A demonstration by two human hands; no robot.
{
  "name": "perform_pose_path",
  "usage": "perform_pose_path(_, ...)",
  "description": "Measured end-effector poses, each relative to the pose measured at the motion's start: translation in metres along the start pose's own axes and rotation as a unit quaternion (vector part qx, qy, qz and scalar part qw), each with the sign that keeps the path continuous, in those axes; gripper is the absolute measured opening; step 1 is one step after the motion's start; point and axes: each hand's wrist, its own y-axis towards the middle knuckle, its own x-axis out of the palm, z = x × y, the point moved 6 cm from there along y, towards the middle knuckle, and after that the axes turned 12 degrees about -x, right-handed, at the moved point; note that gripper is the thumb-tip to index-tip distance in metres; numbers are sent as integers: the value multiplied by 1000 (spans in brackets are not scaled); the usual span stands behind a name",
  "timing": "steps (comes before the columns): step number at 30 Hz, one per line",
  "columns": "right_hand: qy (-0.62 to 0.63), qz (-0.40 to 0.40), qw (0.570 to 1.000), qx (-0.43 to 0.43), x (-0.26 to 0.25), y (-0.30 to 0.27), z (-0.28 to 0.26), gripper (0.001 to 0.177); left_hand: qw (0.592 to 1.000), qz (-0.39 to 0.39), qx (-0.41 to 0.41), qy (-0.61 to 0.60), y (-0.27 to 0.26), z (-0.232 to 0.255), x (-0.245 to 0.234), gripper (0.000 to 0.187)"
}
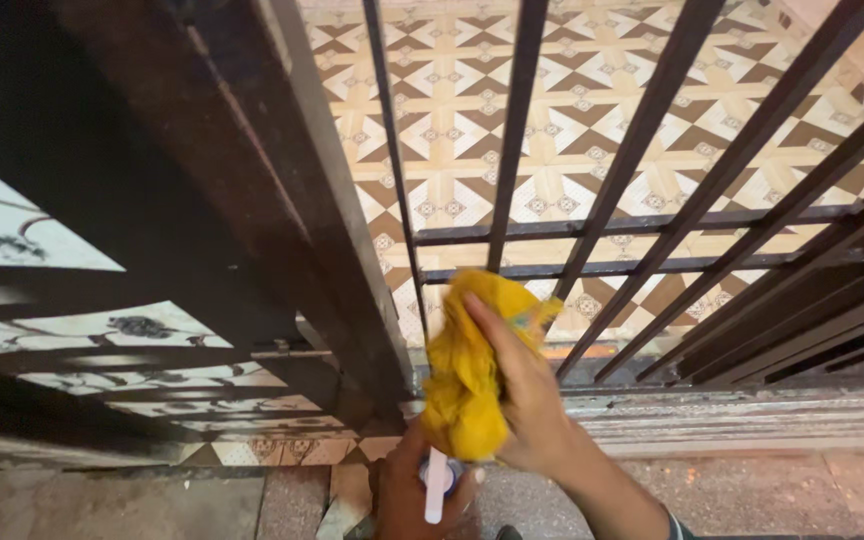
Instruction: The person cleans the bars of a metal gate by spraying it with a cleaning solution and wiping it with a yellow cloth.
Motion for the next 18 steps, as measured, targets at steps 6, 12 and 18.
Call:
perform_pose_path(6, 77, -94, 981, 148, 34, 23, 13, 99, 995, -10, -21, -100, -10, -32, 17, 74)
perform_pose_path(12, 145, -73, 980, 112, 30, 23, 2, 103, 997, -2, -48, -61, -12, -27, 9, 65)
perform_pose_path(18, 182, -122, 960, 177, 19, 26, -1, 109, 992, -16, 91, -89, -14, 3, 8, 54)
